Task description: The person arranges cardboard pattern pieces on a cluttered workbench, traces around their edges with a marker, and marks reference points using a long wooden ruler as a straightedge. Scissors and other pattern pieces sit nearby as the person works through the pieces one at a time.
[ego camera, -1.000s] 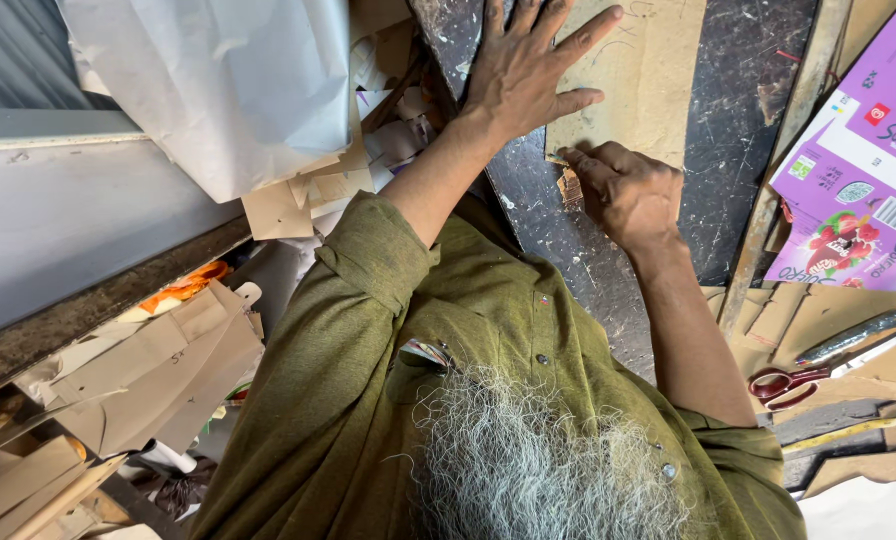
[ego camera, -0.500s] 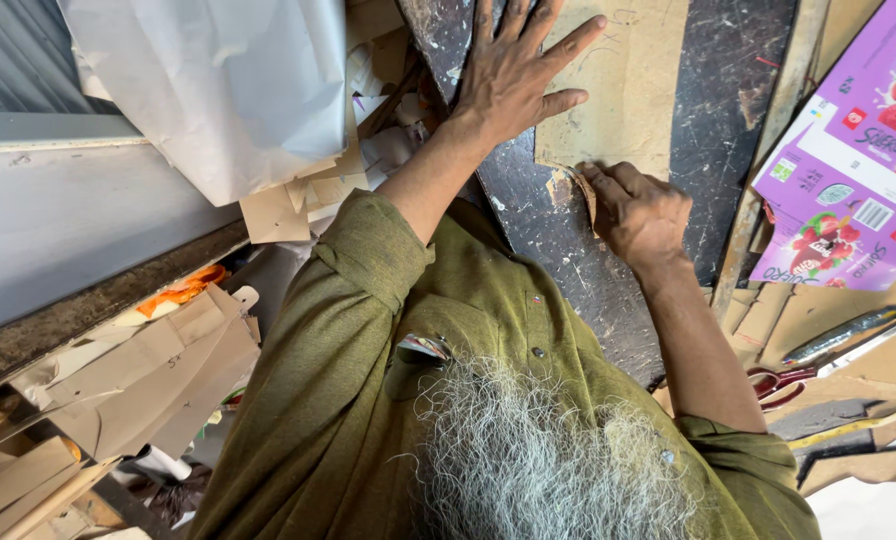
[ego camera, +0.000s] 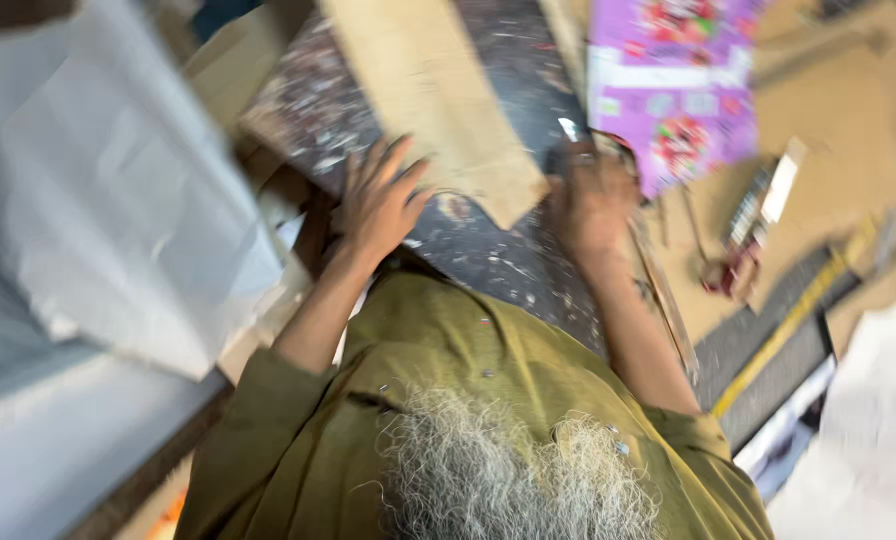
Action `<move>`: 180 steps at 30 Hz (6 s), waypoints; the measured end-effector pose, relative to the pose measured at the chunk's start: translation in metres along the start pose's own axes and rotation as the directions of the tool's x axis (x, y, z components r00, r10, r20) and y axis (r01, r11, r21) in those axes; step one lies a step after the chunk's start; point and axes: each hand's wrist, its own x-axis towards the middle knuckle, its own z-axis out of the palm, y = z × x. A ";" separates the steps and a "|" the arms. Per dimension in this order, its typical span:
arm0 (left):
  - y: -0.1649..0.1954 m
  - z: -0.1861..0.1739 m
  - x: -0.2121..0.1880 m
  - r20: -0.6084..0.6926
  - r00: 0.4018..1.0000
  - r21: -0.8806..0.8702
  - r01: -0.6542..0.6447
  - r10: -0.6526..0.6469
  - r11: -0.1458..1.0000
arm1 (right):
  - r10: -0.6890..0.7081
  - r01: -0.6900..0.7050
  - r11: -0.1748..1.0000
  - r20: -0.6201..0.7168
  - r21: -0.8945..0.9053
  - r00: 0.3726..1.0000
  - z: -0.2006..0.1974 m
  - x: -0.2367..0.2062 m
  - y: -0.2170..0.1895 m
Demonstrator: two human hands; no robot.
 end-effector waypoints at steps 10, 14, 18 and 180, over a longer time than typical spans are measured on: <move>0.041 0.001 -0.020 -0.220 0.972 -0.106 -0.104 0.078 0.989 | 0.359 -0.661 0.637 0.605 0.397 0.710 0.017 -0.024 -0.011; 0.036 0.020 -0.025 -0.178 0.912 -0.721 0.134 -0.369 0.680 | 0.138 -0.577 -0.152 0.595 0.803 0.792 0.008 -0.046 -0.004; 0.029 0.028 -0.024 0.462 0.678 -0.874 0.458 -0.571 -0.163 | 0.184 -0.482 -0.268 0.535 0.834 0.824 0.006 -0.066 -0.011; 0.073 -0.119 0.192 0.579 0.612 0.525 -0.785 0.538 0.329 | 0.696 -0.690 0.650 -0.116 -0.319 0.709 -0.034 -0.278 0.273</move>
